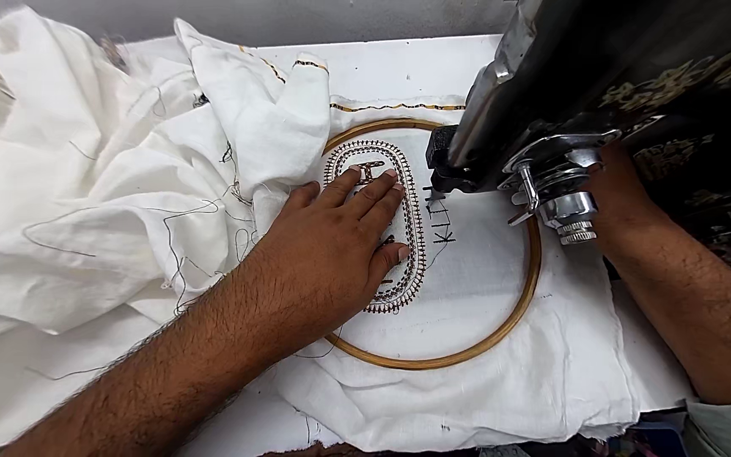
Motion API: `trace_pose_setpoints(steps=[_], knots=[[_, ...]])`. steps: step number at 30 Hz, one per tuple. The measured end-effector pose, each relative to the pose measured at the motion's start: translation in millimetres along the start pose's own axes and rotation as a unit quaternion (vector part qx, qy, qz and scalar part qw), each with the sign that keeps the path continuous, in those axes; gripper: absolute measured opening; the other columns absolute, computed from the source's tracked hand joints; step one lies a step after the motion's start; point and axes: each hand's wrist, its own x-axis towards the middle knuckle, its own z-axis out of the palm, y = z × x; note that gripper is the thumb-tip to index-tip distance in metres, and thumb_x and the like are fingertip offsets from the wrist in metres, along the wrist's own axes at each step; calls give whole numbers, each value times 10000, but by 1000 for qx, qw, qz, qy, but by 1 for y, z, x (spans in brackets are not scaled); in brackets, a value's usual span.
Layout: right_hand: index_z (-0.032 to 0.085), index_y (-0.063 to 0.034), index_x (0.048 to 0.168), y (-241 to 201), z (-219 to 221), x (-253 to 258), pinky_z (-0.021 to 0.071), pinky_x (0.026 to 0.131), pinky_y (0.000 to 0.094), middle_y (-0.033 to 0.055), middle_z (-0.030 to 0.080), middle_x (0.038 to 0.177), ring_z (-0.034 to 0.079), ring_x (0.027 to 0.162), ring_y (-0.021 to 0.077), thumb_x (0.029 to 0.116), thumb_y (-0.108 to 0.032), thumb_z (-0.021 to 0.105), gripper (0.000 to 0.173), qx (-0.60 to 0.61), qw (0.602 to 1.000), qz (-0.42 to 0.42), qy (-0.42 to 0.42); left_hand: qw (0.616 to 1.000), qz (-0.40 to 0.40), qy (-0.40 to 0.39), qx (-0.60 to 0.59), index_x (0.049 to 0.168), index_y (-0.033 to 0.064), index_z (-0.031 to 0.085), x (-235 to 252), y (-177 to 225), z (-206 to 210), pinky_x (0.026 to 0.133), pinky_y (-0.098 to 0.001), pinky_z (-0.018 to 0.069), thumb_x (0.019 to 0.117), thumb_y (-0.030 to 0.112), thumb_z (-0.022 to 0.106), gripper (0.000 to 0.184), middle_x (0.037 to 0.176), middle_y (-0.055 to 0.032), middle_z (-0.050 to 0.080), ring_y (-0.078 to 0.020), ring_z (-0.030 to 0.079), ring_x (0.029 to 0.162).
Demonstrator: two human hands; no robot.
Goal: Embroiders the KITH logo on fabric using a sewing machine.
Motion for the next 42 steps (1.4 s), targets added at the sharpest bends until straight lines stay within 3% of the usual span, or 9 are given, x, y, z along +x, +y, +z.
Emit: trace_pose_setpoints(steps=[5,11,19,26,30,35,37,42], knots=[[649,100,1012,0,2,1,478,830,476,271,654,968,637,920,315,975,-169,638,272,-4,1000,-4,4,1000,0,2,-4,1584,167,428,1,-1,0,1161,-613,321,1074,538,249,655,1650,-21,387,-306,336,1530],[639,138,1042,-6,1,1,470,881,512,329,646,1032,635,973,381,987,-117,641,261,-9,1000,23,-12,1000,1,9,-2,1579,155,433,2,-2,1,1158,-613,322,1076,534,253,655,1648,-29,390,-313,338,1528],[634,104,1013,1,4,-1,474,830,398,251,641,959,616,905,256,982,-134,627,240,11,1000,-10,11,1000,0,11,-2,1580,158,432,4,-4,3,1161,-612,310,1076,548,236,667,1655,-20,378,-306,327,1534],[638,152,999,3,5,7,463,855,416,334,655,1010,630,942,325,959,-96,616,251,4,1000,-18,14,1000,-1,20,-9,1576,163,439,6,-6,4,1160,-612,312,1077,536,253,650,1651,-19,385,-297,331,1533],[651,92,1013,5,8,2,478,856,384,255,651,981,622,925,261,984,-90,632,186,23,999,-27,22,1000,-1,17,-3,1572,160,445,6,-6,3,1156,-604,312,1077,534,252,649,1648,-19,390,-297,332,1532],[650,93,1005,11,10,3,477,854,377,250,652,966,623,924,249,976,-93,633,189,26,998,-44,27,1000,-4,18,-6,1573,168,443,7,-7,4,1156,-600,311,1077,539,245,651,1653,-10,381,-289,325,1536],[646,75,987,15,12,4,468,826,315,212,644,931,606,890,191,975,-113,637,189,26,998,-56,33,1000,-1,23,-4,1569,163,448,7,-8,4,1150,-603,316,1077,537,246,651,1650,-15,388,-293,336,1531],[638,90,1011,9,10,0,464,836,328,222,629,951,589,902,203,992,-74,607,168,51,998,-42,24,1000,-5,21,-1,1579,161,433,7,-7,5,1160,-600,303,1079,537,243,654,1657,-9,374,-296,328,1534]])
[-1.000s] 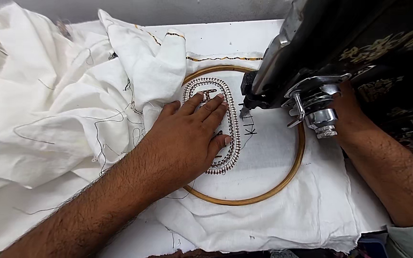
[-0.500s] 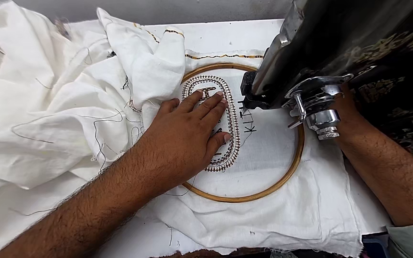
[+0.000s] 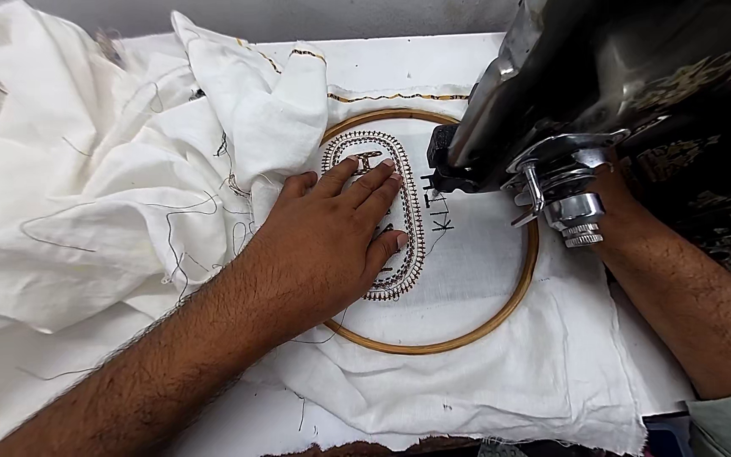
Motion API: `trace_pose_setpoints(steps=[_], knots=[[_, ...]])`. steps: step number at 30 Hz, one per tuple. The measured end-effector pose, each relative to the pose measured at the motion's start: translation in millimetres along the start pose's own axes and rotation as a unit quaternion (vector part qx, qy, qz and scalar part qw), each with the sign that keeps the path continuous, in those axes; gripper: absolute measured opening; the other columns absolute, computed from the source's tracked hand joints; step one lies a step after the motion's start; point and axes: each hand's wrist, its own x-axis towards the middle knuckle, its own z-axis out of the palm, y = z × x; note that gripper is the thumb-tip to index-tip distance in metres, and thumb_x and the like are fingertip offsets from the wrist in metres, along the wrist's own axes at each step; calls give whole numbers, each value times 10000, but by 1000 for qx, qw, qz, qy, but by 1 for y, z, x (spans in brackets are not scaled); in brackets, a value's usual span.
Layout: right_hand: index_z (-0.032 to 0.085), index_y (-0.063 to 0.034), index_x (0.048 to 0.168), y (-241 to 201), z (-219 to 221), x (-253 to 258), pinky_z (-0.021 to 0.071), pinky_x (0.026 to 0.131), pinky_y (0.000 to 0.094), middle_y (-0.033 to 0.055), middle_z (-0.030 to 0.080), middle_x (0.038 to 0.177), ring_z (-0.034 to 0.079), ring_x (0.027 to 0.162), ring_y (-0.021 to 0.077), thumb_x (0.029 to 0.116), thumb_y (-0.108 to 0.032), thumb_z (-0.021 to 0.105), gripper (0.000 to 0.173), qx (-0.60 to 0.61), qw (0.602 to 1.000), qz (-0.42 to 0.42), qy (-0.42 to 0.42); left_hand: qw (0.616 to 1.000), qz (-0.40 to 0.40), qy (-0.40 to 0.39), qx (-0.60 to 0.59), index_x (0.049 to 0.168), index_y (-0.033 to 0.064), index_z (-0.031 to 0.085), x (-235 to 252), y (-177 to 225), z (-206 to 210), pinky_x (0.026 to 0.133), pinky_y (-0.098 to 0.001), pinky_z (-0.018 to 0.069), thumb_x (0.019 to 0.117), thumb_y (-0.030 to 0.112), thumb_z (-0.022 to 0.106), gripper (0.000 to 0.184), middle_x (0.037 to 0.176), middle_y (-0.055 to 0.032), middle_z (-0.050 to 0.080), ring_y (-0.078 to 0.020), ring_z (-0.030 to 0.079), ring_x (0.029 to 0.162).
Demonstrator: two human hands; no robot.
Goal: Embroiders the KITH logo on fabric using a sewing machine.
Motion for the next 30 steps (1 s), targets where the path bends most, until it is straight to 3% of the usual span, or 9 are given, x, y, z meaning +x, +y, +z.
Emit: trace_pose_setpoints(steps=[3,5,6,8,14,17,22,30], knots=[[640,104,1041,-7,-4,0,467,886,378,257,641,1009,607,962,249,989,-58,612,172,-2,1000,25,-15,1000,-1,-1,-3,1578,161,434,0,1,0,1164,-606,299,1077,537,245,654,1655,-17,379,-296,323,1537],[624,76,1052,-12,-7,2,454,875,305,193,616,993,574,943,164,997,-62,621,148,-7,998,62,-33,1000,0,-3,-1,1586,162,422,-1,1,0,1161,-607,299,1076,536,240,659,1658,-16,372,-295,320,1538],[631,77,1052,-11,-6,2,459,880,313,199,626,998,583,950,173,993,-69,625,157,-16,998,58,-33,1000,0,-3,0,1587,164,420,-1,1,0,1162,-607,300,1074,538,239,660,1658,-14,373,-294,320,1538],[640,119,1054,-9,-6,3,469,914,439,294,646,1041,622,999,311,991,-66,622,196,-28,998,43,-34,1000,0,-4,0,1583,159,427,-1,2,-1,1163,-608,300,1074,535,239,660,1658,-15,373,-298,321,1538],[652,118,1019,-8,-7,4,474,877,456,298,651,1006,627,955,332,978,-65,631,188,-45,998,26,-33,1000,-1,-11,4,1582,166,431,-3,4,-3,1158,-610,310,1073,540,233,662,1654,-17,381,-305,327,1534],[642,127,1041,-9,-8,4,470,905,491,318,646,1039,630,998,372,995,-94,616,227,-54,997,33,-43,1000,1,-10,2,1574,162,443,-4,5,-3,1149,-616,317,1073,538,243,658,1650,-20,388,-314,335,1529],[642,122,1071,-8,-7,5,468,915,504,319,650,1069,633,1029,377,991,-141,621,276,-54,997,30,-37,1000,1,-15,5,1578,161,436,-5,6,-4,1143,-615,327,1071,537,239,661,1650,-19,388,-312,337,1527],[647,100,1007,-7,-9,3,471,852,465,271,647,978,625,933,315,987,-147,631,248,-61,997,21,-43,1000,4,-16,6,1576,156,439,-6,8,-4,1145,-619,325,1072,540,237,664,1647,-23,392,-314,339,1526]])
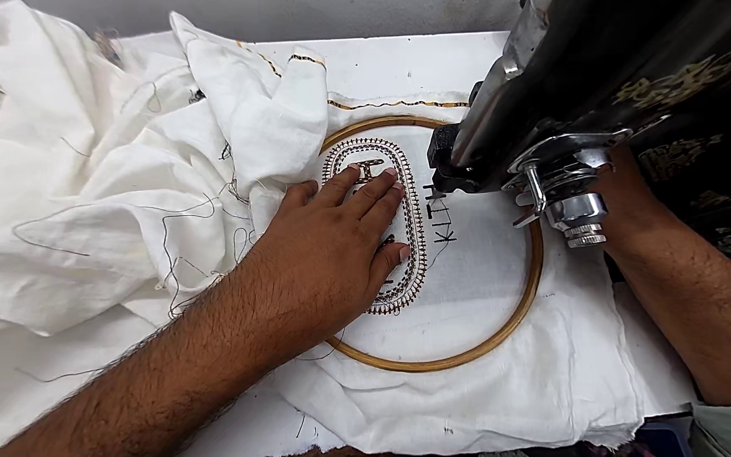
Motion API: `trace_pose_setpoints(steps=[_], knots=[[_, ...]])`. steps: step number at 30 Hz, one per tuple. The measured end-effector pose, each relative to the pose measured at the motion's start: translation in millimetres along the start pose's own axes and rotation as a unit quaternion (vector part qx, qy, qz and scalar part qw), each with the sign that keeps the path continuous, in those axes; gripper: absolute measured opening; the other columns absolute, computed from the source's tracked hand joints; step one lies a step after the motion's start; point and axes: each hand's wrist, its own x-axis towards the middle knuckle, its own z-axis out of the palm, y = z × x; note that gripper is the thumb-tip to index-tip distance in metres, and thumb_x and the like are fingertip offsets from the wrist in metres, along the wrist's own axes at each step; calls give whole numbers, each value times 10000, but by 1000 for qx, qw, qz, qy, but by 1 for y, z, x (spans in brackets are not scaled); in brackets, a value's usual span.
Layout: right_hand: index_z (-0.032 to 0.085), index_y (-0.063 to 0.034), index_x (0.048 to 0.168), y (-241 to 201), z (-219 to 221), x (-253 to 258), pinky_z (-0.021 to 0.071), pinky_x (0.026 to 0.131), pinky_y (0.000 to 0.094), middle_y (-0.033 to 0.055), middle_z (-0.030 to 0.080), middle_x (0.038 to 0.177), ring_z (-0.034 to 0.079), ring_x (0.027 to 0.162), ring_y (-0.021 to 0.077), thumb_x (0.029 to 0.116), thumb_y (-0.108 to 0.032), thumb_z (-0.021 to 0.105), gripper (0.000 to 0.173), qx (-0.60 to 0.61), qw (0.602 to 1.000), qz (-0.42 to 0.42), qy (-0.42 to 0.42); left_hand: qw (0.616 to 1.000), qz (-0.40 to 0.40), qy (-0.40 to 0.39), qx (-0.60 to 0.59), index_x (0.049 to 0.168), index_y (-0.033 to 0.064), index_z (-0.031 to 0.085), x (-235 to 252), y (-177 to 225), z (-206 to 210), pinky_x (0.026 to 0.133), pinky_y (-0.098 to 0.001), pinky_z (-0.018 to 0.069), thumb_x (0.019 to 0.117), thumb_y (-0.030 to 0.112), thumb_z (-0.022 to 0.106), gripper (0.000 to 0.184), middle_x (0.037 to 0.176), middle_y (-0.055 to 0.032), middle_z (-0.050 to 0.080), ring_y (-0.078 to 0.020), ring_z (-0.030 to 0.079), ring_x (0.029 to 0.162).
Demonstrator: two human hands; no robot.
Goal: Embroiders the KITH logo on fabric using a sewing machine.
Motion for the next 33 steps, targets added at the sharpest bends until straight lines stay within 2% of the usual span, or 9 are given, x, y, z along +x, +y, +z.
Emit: trace_pose_setpoints(steps=[4,6,10,15,17,24,27,31,33], knots=[[649,75,992,-2,-1,-1,471,822,402,221,645,945,611,893,237,966,-123,648,200,5,1000,12,2,1000,0,-2,-1,1577,152,438,-1,1,-1,1146,-623,327,1071,533,247,661,1645,-26,396,-314,341,1526],[650,90,971,-4,-2,-2,469,813,425,245,650,937,619,886,263,952,-107,659,198,-2,1000,16,4,1000,2,-1,-3,1575,149,440,-1,1,-1,1142,-624,333,1072,533,250,661,1642,-28,401,-317,346,1523],[639,77,948,-4,-2,-2,466,779,414,215,632,896,604,840,240,958,-104,665,183,-3,999,41,-5,1000,3,4,-7,1572,161,447,-1,0,0,1143,-613,335,1070,535,258,654,1637,-23,409,-311,353,1519],[638,130,1006,-7,-1,-2,473,853,470,299,646,989,629,932,329,967,-79,641,213,3,999,41,0,1000,5,5,-5,1571,153,448,1,-2,1,1145,-613,331,1072,541,253,661,1642,-27,401,-312,353,1520],[633,107,993,-6,1,-3,473,837,415,257,640,959,617,909,269,954,-81,644,192,5,999,40,9,1000,3,4,-6,1571,152,446,2,-3,1,1143,-612,328,1075,541,248,660,1645,-29,396,-317,346,1523],[643,106,1001,2,6,4,475,855,404,282,654,991,632,949,290,936,-62,629,180,9,1000,11,26,1000,-1,8,-11,1570,162,445,4,-5,2,1146,-613,317,1076,546,239,659,1648,-20,391,-301,328,1534],[621,134,991,-4,2,5,438,854,365,286,638,1002,589,948,253,948,-48,619,187,26,998,57,2,1000,-1,13,-10,1570,156,447,5,-6,3,1147,-613,318,1075,542,244,659,1647,-24,392,-300,332,1532],[624,119,1018,-3,6,0,474,853,441,284,629,990,610,935,309,976,-29,621,155,40,998,36,18,1000,0,12,-9,1571,159,444,6,-7,3,1154,-607,309,1076,545,245,658,1647,-19,392,-299,332,1531],[633,110,1003,4,11,0,482,818,416,262,636,952,617,897,277,960,-51,621,167,49,998,14,40,1000,-1,14,-9,1574,165,441,7,-8,4,1151,-605,309,1075,543,246,655,1649,-14,389,-293,328,1534]])
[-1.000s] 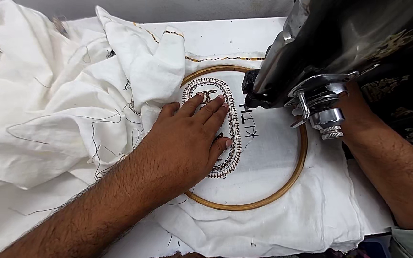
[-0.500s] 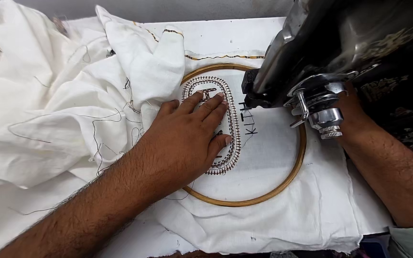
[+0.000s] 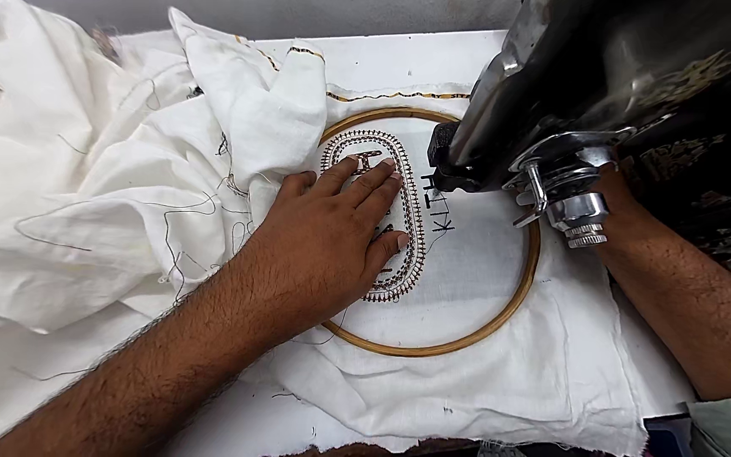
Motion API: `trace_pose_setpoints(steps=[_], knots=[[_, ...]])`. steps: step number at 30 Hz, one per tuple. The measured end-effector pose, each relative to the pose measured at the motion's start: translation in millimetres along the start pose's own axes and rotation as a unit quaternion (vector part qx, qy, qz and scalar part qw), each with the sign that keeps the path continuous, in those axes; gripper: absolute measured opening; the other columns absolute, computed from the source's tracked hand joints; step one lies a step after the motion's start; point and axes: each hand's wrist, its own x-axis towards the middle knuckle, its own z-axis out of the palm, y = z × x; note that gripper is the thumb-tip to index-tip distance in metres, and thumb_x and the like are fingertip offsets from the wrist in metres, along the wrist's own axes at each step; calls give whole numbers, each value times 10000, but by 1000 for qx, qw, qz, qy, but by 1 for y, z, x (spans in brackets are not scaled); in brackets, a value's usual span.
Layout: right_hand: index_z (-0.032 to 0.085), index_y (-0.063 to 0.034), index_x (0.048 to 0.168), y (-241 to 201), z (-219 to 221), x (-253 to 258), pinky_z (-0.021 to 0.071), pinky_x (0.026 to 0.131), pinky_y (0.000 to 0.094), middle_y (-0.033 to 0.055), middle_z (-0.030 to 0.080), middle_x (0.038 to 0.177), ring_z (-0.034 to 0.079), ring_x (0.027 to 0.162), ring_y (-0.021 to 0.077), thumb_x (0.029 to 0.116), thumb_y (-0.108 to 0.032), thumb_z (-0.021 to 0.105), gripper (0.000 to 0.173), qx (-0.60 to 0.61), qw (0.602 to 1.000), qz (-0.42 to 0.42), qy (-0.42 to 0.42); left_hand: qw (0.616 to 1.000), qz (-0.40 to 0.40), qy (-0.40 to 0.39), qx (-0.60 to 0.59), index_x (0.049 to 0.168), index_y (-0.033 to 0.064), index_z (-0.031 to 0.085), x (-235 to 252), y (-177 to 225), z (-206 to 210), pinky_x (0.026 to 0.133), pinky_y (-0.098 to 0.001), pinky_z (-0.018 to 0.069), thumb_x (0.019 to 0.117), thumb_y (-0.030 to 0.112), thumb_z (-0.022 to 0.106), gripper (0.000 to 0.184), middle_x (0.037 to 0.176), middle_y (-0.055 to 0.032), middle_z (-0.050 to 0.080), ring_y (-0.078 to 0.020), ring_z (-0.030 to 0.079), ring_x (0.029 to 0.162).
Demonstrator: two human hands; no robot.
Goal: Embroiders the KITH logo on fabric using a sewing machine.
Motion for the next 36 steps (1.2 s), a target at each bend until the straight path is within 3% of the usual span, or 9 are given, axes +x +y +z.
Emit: trace_pose_setpoints(steps=[6,9,13,18,22,24,29,33,36], knots=[[630,90,1013,-2,-2,-1,470,826,355,223,622,945,591,890,210,972,-53,617,149,18,1000,-1,-8,1000,-1,3,2,1574,156,440,-1,1,0,1155,-606,307,1075,536,244,657,1649,-21,389,-298,327,1534],[629,117,1023,-8,-7,2,472,856,420,272,636,990,612,929,273,979,-57,617,181,-10,999,28,-30,1000,1,-2,5,1576,157,437,-2,3,-1,1156,-610,304,1075,537,235,661,1648,-22,390,-304,329,1533],[637,113,981,-4,-8,4,476,836,409,283,651,968,628,916,288,957,-74,628,189,-50,998,-12,-23,1000,2,-6,3,1578,155,437,-5,5,-2,1153,-613,317,1074,535,241,660,1645,-26,396,-306,337,1529],[629,161,981,-12,-8,6,456,858,485,339,645,995,625,938,374,958,-50,624,211,-64,996,45,-52,1000,1,-6,2,1567,161,453,-6,4,-4,1143,-604,337,1072,536,255,652,1640,-21,404,-305,352,1521],[655,89,939,13,5,5,500,751,456,233,653,873,639,807,284,916,-105,670,197,-31,999,-14,-24,1000,-5,-19,9,1576,178,442,-7,3,-7,1141,-608,344,1066,549,244,661,1641,-15,403,-303,354,1520],[642,82,931,11,5,5,493,754,436,209,641,871,620,810,256,907,-82,690,173,-24,999,14,-39,1000,-5,-21,10,1577,178,441,-8,2,-7,1144,-607,343,1066,547,242,661,1642,-14,401,-301,348,1523],[649,102,984,10,7,7,492,818,508,266,660,946,647,897,332,897,-84,711,215,-32,998,31,-47,1000,-7,-17,20,1566,170,457,-8,1,-8,1137,-593,355,1064,555,242,668,1638,-22,408,-303,365,1514],[654,108,988,8,8,6,490,828,537,280,665,957,655,911,368,898,-101,711,235,-36,998,18,-42,998,28,53,1,1368,114,635,-3,9,-10,971,-558,445,1058,441,413,501,1413,-105,602,-324,559,1303],[655,131,1004,4,6,5,483,867,586,322,664,997,657,955,437,897,-75,709,238,-52,998,-1,-37,996,70,61,-19,1216,144,720,-4,15,-12,804,-449,499,1057,423,434,430,1186,-44,674,-256,634,1066]])
